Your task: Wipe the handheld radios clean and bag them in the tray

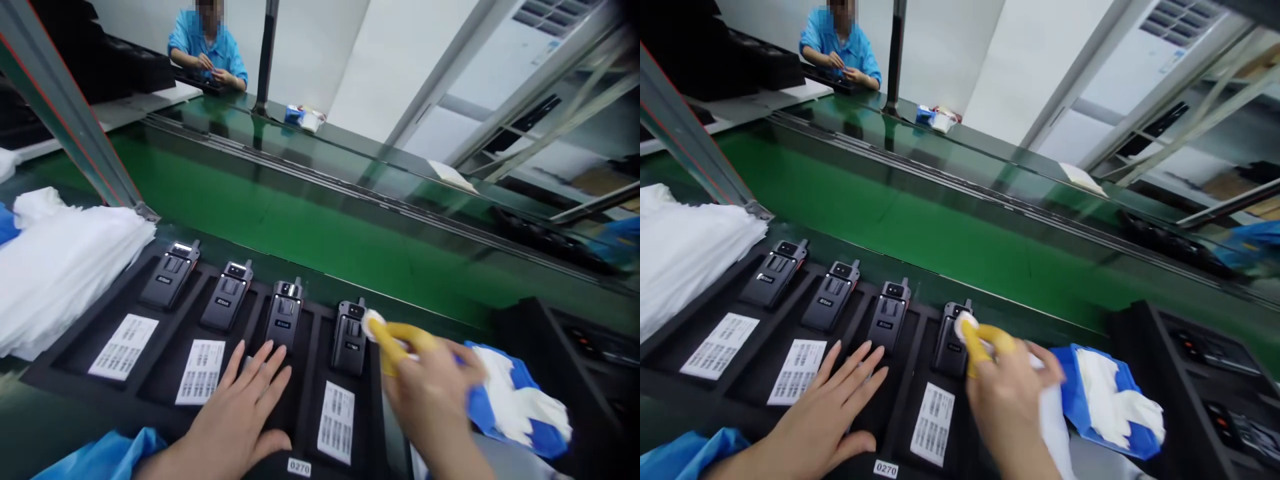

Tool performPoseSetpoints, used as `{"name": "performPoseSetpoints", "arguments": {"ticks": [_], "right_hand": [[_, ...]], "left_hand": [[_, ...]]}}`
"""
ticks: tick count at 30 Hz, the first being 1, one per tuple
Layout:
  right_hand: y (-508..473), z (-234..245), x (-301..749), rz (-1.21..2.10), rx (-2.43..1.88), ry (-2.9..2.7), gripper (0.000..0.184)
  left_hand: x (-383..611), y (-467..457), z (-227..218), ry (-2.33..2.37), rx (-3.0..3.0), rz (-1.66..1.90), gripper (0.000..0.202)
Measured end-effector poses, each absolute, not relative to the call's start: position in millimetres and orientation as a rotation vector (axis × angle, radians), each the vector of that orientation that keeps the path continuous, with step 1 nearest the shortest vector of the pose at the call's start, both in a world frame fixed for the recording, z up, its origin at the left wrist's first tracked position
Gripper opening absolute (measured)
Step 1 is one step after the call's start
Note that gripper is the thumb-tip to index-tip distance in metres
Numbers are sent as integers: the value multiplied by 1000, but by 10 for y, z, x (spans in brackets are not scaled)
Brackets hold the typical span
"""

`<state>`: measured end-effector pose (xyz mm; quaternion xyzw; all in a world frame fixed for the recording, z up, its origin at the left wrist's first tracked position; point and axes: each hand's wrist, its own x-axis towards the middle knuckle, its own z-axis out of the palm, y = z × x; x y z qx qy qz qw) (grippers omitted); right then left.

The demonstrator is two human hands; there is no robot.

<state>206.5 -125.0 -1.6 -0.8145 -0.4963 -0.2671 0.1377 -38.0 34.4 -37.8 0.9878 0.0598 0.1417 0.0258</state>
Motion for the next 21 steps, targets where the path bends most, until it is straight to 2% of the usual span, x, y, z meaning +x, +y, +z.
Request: {"name": "performPoseSetpoints", "arguments": {"ticks": [7, 13, 21], "right_hand": [[-47, -81, 1673, -839, -1993, -1897, 25], [-4, -161, 1751, -830, -1982, -1935, 25], [6, -190, 1678, -781, -2001, -1898, 26]], "left_hand": [[-361, 348, -475, 176, 3002, 394, 66], [-363, 353, -530, 173, 3010, 438, 57], [-288, 439, -360, 121, 3073, 556, 42]]}}
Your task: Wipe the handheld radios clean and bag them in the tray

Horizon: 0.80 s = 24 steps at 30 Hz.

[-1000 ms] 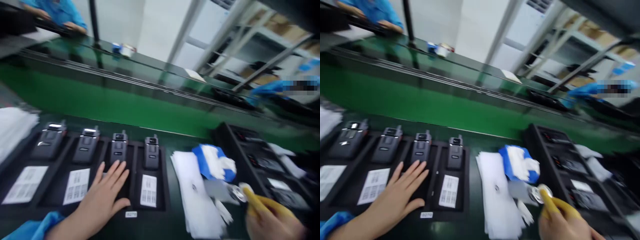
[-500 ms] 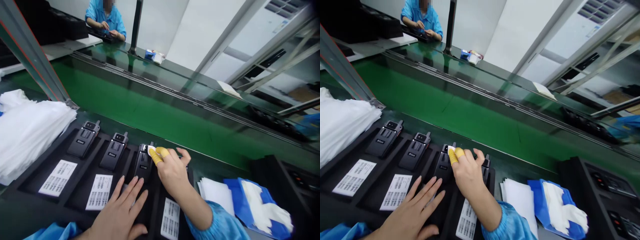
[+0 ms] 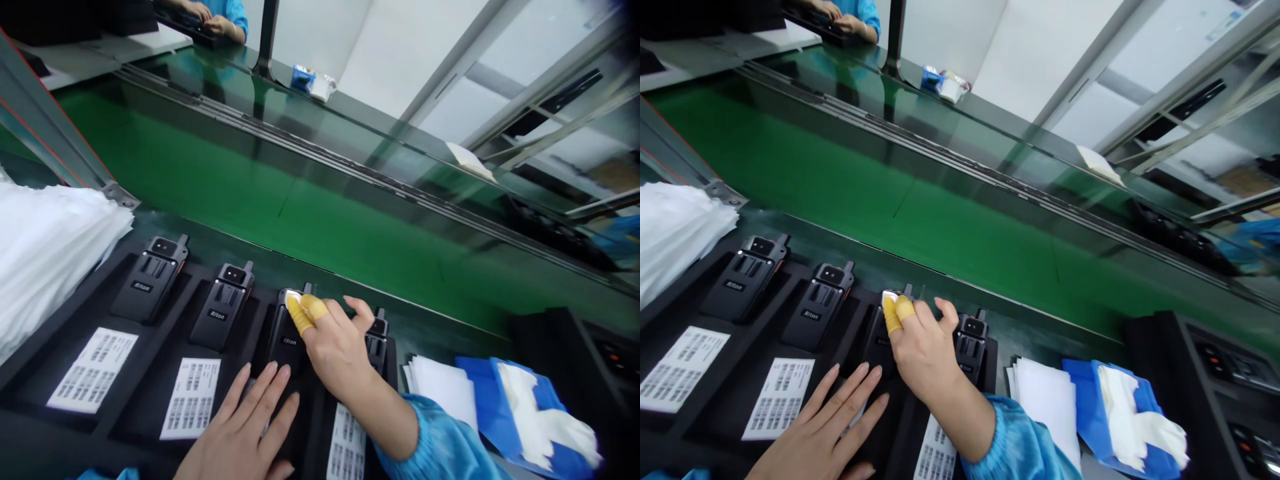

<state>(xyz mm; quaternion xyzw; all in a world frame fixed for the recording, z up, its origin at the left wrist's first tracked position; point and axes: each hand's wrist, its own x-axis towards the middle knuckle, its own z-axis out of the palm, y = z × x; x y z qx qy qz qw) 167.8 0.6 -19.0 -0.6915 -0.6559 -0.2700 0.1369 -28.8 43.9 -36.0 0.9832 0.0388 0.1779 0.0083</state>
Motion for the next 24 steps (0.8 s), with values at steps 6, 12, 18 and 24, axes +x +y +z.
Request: {"name": "performPoseSetpoints", "arguments": {"ticks": [6, 12, 18, 24], "right_hand": [[0, -187, 1742, -806, -2119, -1854, 33], [40, -196, 1657, -794, -2090, -1856, 25], [-36, -186, 1720, -783, -2122, -1814, 31], [-25, -235, 1667, -755, -2052, -1878, 22]], "left_hand": [[-275, 437, -362, 119, 3050, 573, 40], [-285, 434, -392, 122, 3035, 579, 39], [-288, 447, -394, 88, 3054, 542, 41], [-281, 440, -384, 107, 3056, 547, 42]]}}
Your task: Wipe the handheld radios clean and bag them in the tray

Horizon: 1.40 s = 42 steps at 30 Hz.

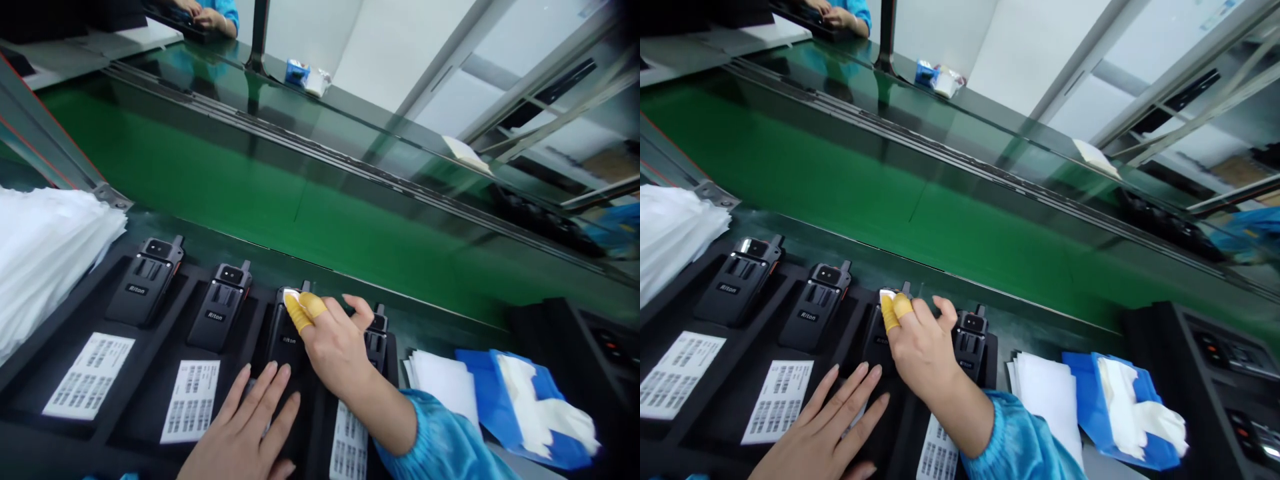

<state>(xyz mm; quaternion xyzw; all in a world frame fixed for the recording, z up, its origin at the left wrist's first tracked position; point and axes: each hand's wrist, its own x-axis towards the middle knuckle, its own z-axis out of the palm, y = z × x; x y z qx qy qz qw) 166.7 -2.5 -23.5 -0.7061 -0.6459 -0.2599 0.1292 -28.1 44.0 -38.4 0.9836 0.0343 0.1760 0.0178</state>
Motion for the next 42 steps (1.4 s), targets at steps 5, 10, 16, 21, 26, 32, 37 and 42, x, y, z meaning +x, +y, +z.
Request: {"name": "performPoseSetpoints", "arguments": {"ticks": [5, 10, 16, 21, 26, 32, 37, 42], "right_hand": [[-73, -215, 1784, -780, -2084, -1862, 26], [-104, -216, 1804, -803, -2053, -1868, 28], [135, -157, 1685, -841, -2045, -1855, 23], [47, -172, 1709, -834, -2116, -1741, 30], [-13, -206, 1690, -831, -2144, -1700, 32], [169, -167, 1633, -811, -2069, -1804, 28], [99, -175, 1685, -791, -2121, -1786, 28], [138, -164, 1663, -811, -2080, -1802, 29]], "left_hand": [[-286, 451, -403, 76, 3064, 541, 43], [-276, 459, -415, 68, 3062, 582, 41], [-273, 457, -403, 57, 3092, 567, 41], [-268, 465, -394, 39, 3107, 549, 41], [-265, 463, -389, 57, 3102, 581, 41], [-268, 468, -394, 46, 3105, 560, 41], [-269, 468, -398, 43, 3109, 561, 43], [-287, 462, -421, 40, 3119, 540, 43]]}}
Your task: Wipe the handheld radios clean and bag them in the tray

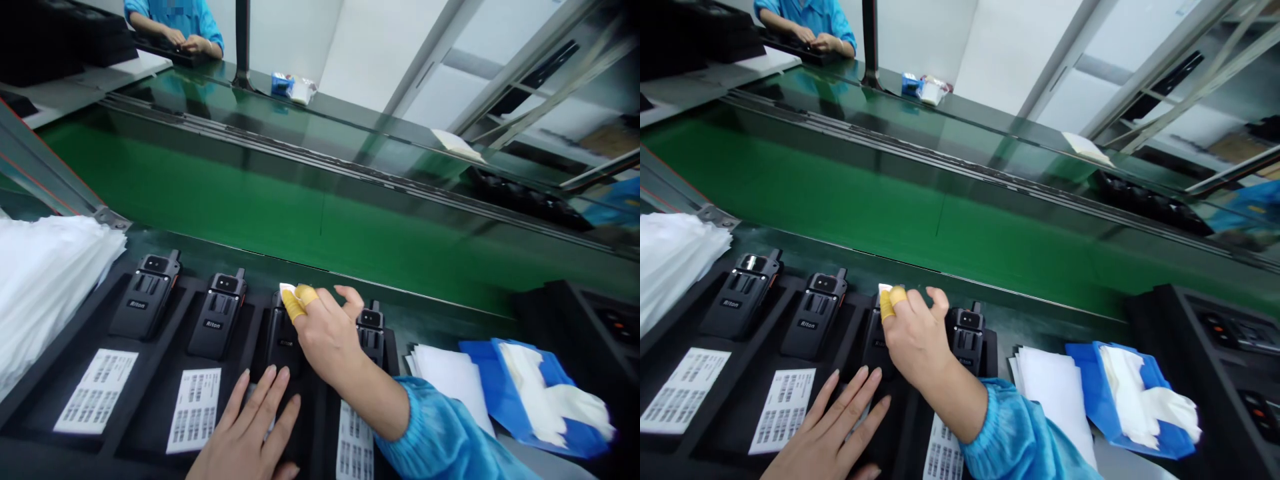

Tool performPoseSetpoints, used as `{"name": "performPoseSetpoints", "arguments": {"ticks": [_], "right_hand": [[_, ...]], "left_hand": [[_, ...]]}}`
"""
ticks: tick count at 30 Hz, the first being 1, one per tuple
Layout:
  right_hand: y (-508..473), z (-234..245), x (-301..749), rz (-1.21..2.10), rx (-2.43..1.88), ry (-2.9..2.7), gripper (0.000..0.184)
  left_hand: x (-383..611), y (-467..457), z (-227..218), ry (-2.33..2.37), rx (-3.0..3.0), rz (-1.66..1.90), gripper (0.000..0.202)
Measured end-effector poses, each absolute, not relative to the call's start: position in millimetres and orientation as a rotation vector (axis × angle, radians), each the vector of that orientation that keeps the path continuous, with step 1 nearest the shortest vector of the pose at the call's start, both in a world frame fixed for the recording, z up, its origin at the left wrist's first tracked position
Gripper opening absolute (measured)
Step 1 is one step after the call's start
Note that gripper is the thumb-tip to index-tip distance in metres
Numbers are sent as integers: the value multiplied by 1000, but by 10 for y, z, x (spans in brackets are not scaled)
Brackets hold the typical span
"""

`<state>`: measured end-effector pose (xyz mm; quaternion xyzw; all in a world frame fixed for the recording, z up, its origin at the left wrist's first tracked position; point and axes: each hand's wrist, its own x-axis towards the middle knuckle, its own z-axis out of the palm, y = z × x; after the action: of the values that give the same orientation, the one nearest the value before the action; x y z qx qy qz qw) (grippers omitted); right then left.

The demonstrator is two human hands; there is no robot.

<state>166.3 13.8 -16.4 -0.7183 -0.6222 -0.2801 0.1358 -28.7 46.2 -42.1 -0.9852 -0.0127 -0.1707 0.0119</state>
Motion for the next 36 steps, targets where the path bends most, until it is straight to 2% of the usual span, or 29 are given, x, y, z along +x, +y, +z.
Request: {"name": "performPoseSetpoints", "arguments": {"ticks": [9, 15, 22, 36], "right_hand": [[-29, -248, 1726, -766, -2135, -1772, 24], [-63, -287, 1709, -751, -2100, -1758, 29], [21, -158, 1762, -740, -1982, -1928, 19], [-139, -217, 1888, -844, -2138, -1710, 33]], "left_hand": [[-275, 479, -409, -41, -3089, -588, 41], [-268, 467, -374, -50, -3093, -573, 40], [-276, 456, -370, -67, -3082, -520, 42], [-277, 455, -406, -71, -3088, -569, 40]]}}
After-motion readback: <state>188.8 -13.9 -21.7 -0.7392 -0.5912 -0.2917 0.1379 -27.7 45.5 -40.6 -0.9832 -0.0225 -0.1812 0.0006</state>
